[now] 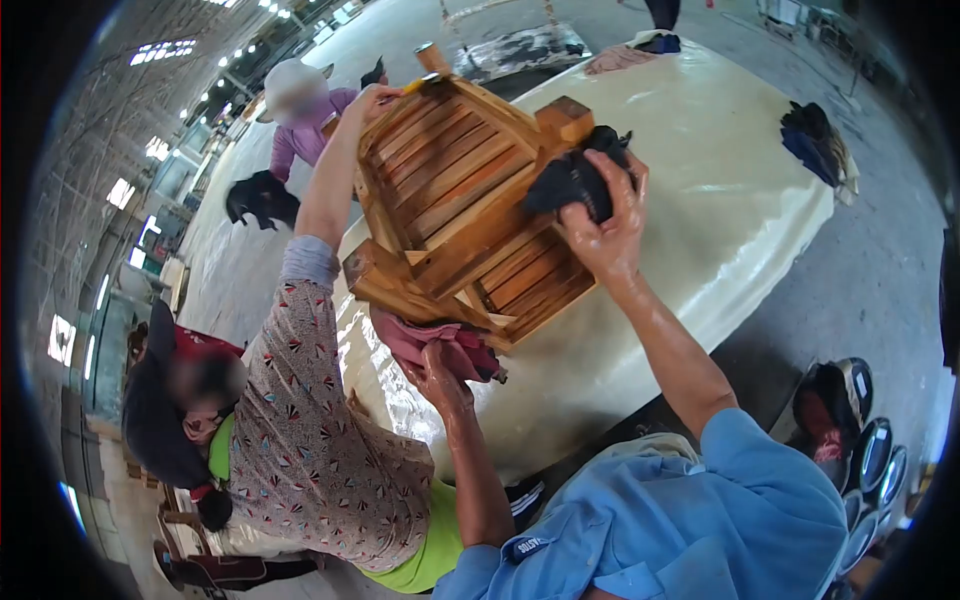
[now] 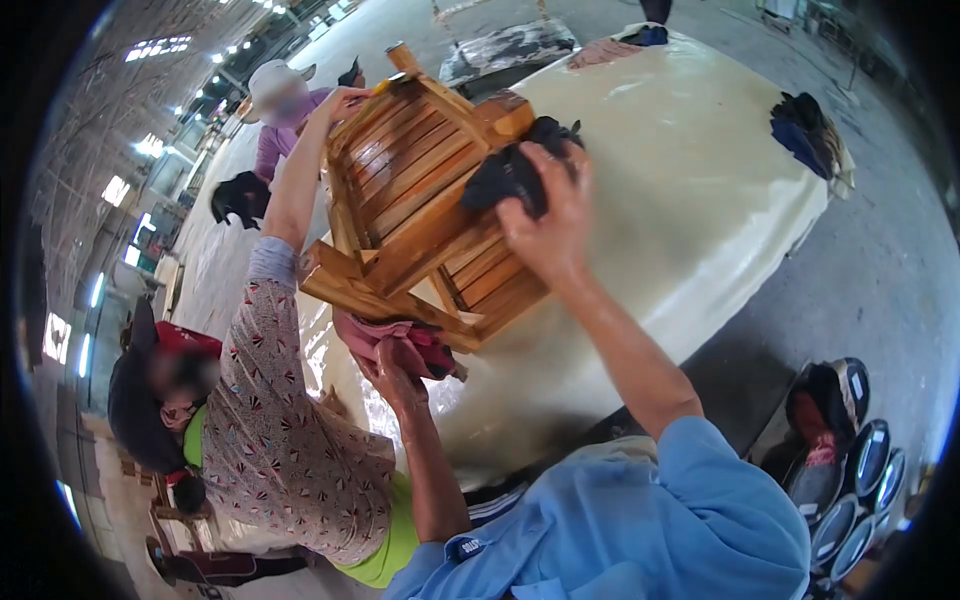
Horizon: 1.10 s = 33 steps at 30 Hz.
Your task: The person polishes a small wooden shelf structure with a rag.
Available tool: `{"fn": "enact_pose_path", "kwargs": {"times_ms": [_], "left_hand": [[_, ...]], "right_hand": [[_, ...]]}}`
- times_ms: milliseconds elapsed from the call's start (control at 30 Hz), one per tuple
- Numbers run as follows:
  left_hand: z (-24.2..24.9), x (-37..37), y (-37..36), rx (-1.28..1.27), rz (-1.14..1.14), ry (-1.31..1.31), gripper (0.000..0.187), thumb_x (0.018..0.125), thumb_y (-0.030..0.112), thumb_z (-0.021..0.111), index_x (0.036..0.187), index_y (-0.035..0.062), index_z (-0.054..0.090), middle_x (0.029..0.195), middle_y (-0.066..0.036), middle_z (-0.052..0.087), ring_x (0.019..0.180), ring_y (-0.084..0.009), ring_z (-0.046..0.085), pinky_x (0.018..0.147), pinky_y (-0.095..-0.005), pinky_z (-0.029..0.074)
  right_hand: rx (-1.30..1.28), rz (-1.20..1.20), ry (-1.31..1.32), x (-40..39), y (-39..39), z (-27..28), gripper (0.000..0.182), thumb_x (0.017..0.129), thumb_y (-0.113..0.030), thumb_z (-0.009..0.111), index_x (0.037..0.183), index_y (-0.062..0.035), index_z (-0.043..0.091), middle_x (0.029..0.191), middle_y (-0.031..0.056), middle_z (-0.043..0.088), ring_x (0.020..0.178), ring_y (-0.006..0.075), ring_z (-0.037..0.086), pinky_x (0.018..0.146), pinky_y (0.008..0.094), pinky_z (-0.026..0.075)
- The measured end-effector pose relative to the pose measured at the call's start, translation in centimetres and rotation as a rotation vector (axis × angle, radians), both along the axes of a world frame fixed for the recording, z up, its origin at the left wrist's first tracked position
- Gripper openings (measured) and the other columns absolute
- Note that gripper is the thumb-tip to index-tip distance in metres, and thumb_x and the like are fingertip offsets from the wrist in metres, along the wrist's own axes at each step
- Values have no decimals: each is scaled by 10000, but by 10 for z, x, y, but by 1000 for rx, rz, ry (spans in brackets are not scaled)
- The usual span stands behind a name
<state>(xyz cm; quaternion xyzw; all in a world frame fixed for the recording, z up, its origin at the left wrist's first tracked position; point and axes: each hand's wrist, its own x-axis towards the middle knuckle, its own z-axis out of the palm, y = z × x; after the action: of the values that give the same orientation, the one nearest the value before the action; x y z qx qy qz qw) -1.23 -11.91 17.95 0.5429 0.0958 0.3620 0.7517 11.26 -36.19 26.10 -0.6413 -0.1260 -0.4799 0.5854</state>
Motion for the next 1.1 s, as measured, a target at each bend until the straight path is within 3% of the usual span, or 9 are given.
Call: {"fn": "enact_pose_path", "kwargs": {"times_ms": [133,300,400,500,633,733,867,1033,1100], "left_hand": [[4,-3,-1,19,86,-10,636,832,75,621,1408,56,351,1049,-112,614,820,-182,626,636,-287,516],[2,10,-13,-30,174,33,608,858,70,642,1395,49,358,1007,-107,636,751,-165,645,552,-271,532],[-12,23,-5,-127,265,180,546,873,55,636,1364,19,401,1105,-104,623,857,-170,645,675,-277,540],[2,40,-1,33,146,-20,518,889,86,638,1355,19,422,1198,-117,584,1004,-194,614,826,-296,526],[65,57,5,196,204,-187,474,942,103,578,1369,-10,407,1271,-136,549,1078,-196,581,922,-321,481],[120,29,3,353,243,-160,403,976,143,546,1334,-18,452,1240,-125,573,1056,-185,586,932,-312,467],[122,34,17,452,223,-158,308,1008,176,503,1221,-43,547,1115,-100,627,1007,-139,579,877,-274,459],[48,30,24,270,89,-154,299,1010,171,475,1211,-37,551,985,-54,651,880,-98,588,786,-246,475],[21,27,8,237,81,-202,329,1009,167,460,1255,-39,531,1066,-81,648,957,-119,594,842,-265,477]], "right_hand": [[-410,-151,-116,-14,48,2,484,636,-156,732,1115,-120,676,1139,137,572,1054,355,541,861,427,498],[-583,115,-91,-33,93,21,522,617,-215,762,1130,-160,682,1140,144,554,1037,361,542,767,420,539],[-435,254,-103,-21,97,8,530,613,-180,761,1137,-162,681,1149,147,546,1007,351,571,784,414,544],[-522,329,-116,-2,70,-25,484,670,-112,721,1149,-149,656,1192,121,562,1015,334,587,789,388,550],[-63,744,-91,24,94,39,442,714,-12,593,1153,-27,638,1055,170,646,1033,284,611,933,351,465],[-104,920,-108,-8,117,87,438,721,-3,591,1158,-14,624,1056,168,643,1021,270,613,915,337,470],[-66,770,-127,-17,128,73,396,739,-9,584,1134,22,601,990,172,641,888,240,633,819,332,504],[-338,517,32,-45,116,34,477,703,-170,682,1120,30,564,988,257,623,899,453,617,767,467,524],[-412,416,18,-53,115,26,491,701,-175,681,1128,32,556,991,254,623,915,451,613,768,473,523]]}}
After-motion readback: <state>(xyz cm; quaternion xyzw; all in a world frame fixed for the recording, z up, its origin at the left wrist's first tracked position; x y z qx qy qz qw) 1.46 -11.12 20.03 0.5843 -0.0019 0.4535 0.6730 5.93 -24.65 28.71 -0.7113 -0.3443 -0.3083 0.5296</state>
